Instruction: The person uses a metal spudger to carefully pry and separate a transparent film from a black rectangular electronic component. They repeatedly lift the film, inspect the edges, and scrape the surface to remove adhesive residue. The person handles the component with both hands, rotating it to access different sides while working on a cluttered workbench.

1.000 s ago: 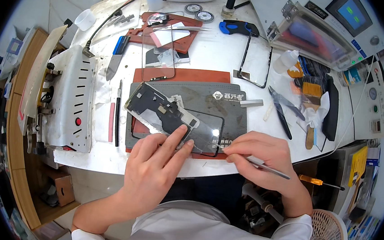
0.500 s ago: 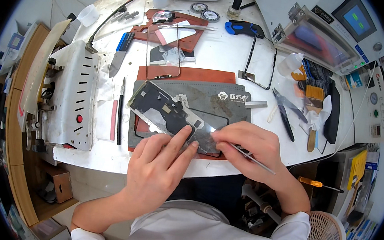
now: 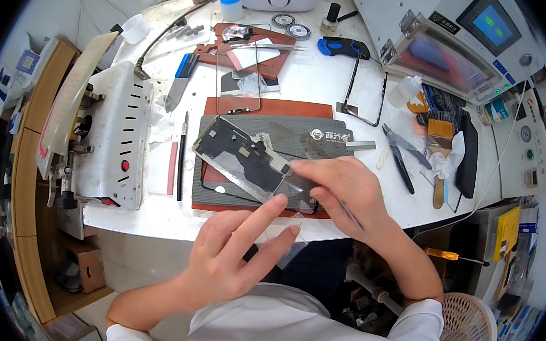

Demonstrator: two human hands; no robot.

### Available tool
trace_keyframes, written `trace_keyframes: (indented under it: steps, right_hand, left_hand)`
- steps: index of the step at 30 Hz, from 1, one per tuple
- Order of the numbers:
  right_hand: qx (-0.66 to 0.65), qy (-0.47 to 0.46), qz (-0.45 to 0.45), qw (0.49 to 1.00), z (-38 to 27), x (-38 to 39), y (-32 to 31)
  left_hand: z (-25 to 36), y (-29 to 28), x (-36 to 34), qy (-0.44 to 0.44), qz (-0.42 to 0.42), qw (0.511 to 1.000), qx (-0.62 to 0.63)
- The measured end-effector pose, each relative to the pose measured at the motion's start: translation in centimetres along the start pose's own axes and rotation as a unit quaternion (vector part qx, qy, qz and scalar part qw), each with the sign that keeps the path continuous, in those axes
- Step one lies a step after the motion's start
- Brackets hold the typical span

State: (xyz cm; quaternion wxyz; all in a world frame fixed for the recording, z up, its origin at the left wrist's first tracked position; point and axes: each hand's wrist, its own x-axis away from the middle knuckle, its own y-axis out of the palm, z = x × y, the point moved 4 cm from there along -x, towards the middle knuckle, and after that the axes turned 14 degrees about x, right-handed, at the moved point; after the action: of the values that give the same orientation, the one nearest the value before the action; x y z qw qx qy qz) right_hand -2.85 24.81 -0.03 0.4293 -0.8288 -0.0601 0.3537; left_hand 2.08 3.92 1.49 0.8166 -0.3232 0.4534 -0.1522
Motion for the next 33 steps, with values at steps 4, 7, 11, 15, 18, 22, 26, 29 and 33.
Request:
trace_keyframes:
  steps: [4, 7, 11, 15, 18, 22, 26, 29, 33]
  right_hand:
    - [0.000, -0.017, 0.044, 0.999, -1.7, 0.5, -2.1]
    - [-0.073, -0.054, 0.119, 0.989, -6.3, -0.9, -2.9]
    - [-0.115, -0.014, 0.089, 0.989, -8.3, -1.3, -2.1]
    - [-0.165, 0.041, 0.046, 0.984, -10.3, -1.5, -2.4]
    - [-0.085, 0.005, 0.056, 0.995, -12.4, -1.1, -3.5]
    - [-0.086, 0.023, 0.092, 0.992, -14.8, -0.4, -6.4]
    - [-0.072, 0.099, 0.122, 0.985, -15.9, -0.5, -6.9]
    - [-0.076, 0.076, 0.158, 0.981, -16.7, -1.3, -6.6]
    - [-0.065, 0.045, 0.156, 0.985, -18.1, -1.8, -5.8]
  left_hand:
    - [0.3, -3.3, 0.7, -0.183, 0.048, 0.953, 0.235]
    - [-0.1, -4.2, 1.1, -0.330, 0.027, 0.824, 0.459]
    - [0.3, -4.8, 1.9, -0.386, -0.005, 0.716, 0.581]
    - [1.1, -6.4, 3.1, -0.366, -0.038, 0.683, 0.631]
    - [1.6, -7.3, 3.9, -0.360, -0.055, 0.670, 0.647]
    - [0.0, -7.7, 6.5, -0.339, 0.076, 0.710, 0.613]
    - [-2.3, -8.0, 10.2, -0.355, 0.293, 0.680, 0.570]
    - [-2.2, -8.0, 13.2, -0.337, 0.315, 0.603, 0.651]
    - [-0.2, -6.3, 12.8, -0.374, 0.232, 0.533, 0.723]
